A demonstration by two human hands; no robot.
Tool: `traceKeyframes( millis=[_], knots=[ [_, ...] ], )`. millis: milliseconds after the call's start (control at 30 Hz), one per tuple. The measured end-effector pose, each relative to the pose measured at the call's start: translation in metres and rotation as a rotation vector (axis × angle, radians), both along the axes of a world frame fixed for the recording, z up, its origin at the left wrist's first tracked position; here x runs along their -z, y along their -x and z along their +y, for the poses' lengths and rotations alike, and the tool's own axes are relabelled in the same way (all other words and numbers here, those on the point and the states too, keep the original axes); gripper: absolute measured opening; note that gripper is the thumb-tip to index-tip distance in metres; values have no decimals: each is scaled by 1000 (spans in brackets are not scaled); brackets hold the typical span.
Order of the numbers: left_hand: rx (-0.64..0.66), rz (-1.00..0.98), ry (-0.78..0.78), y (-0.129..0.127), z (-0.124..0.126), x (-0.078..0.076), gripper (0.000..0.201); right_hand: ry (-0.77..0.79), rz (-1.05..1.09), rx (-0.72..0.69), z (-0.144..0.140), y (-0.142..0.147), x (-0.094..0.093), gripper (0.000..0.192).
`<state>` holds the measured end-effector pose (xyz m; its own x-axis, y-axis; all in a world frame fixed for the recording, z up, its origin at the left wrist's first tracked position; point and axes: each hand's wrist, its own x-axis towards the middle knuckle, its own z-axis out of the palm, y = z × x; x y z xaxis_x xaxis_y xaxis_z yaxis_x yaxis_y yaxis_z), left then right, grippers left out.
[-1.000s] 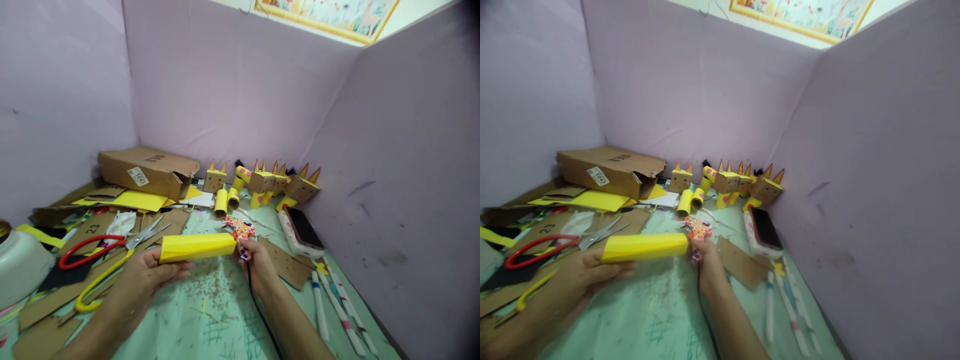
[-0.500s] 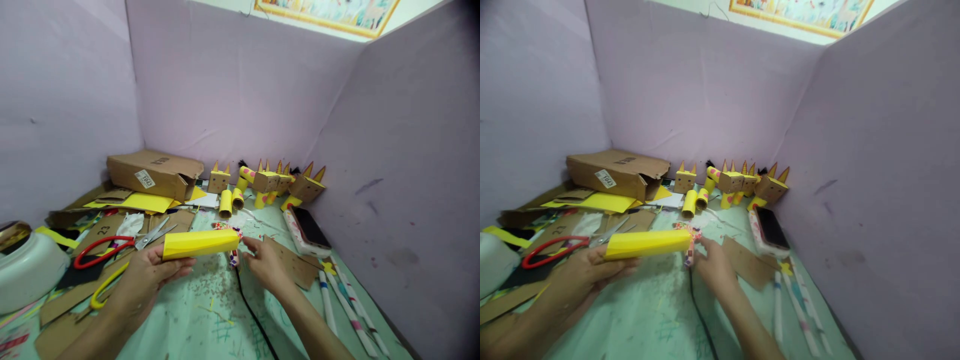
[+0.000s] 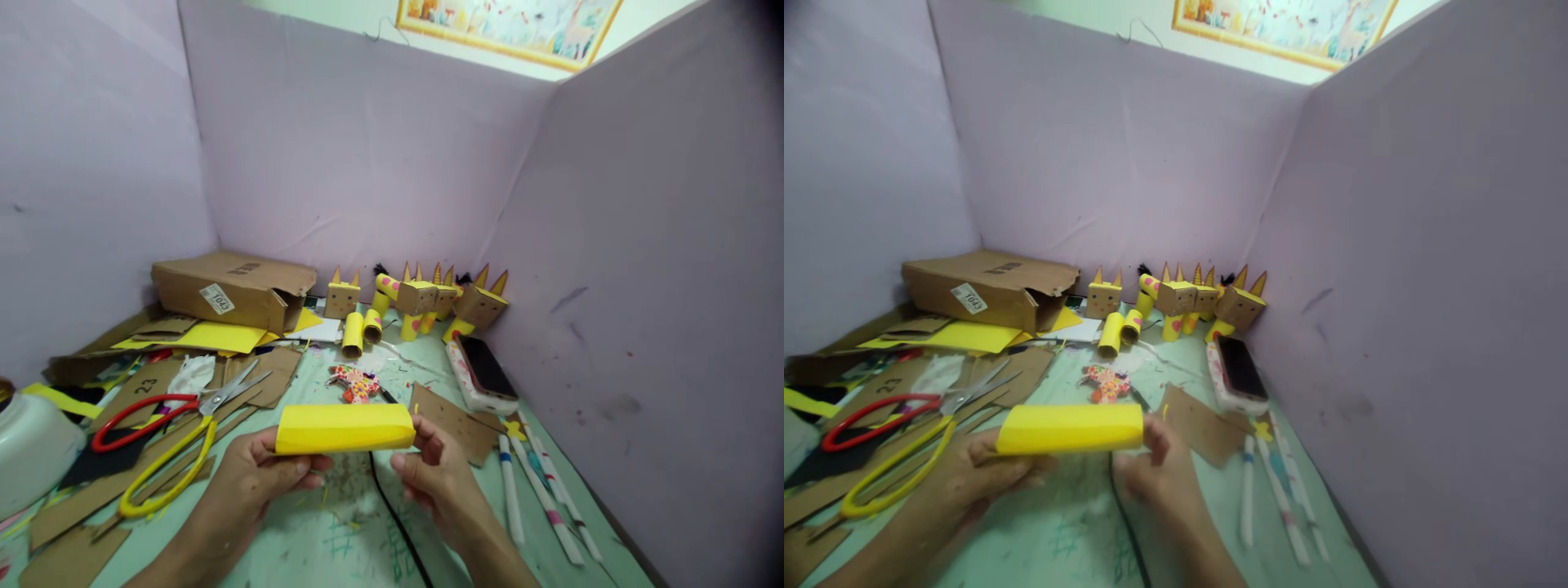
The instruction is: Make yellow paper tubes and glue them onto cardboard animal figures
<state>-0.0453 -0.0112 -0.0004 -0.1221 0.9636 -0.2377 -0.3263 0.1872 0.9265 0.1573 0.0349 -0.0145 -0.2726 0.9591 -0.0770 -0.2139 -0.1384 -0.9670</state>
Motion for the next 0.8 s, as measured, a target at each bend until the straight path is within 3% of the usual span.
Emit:
traceKeyframes(
  millis=[233,800],
  knots=[
    [66,12,-21,-3,-1,6,28,39,0,82,-9,9,3,42],
    [43,-75,-11,-9,-6,-3,26,118,94,206,-13,15,-2,33]
  ],
)
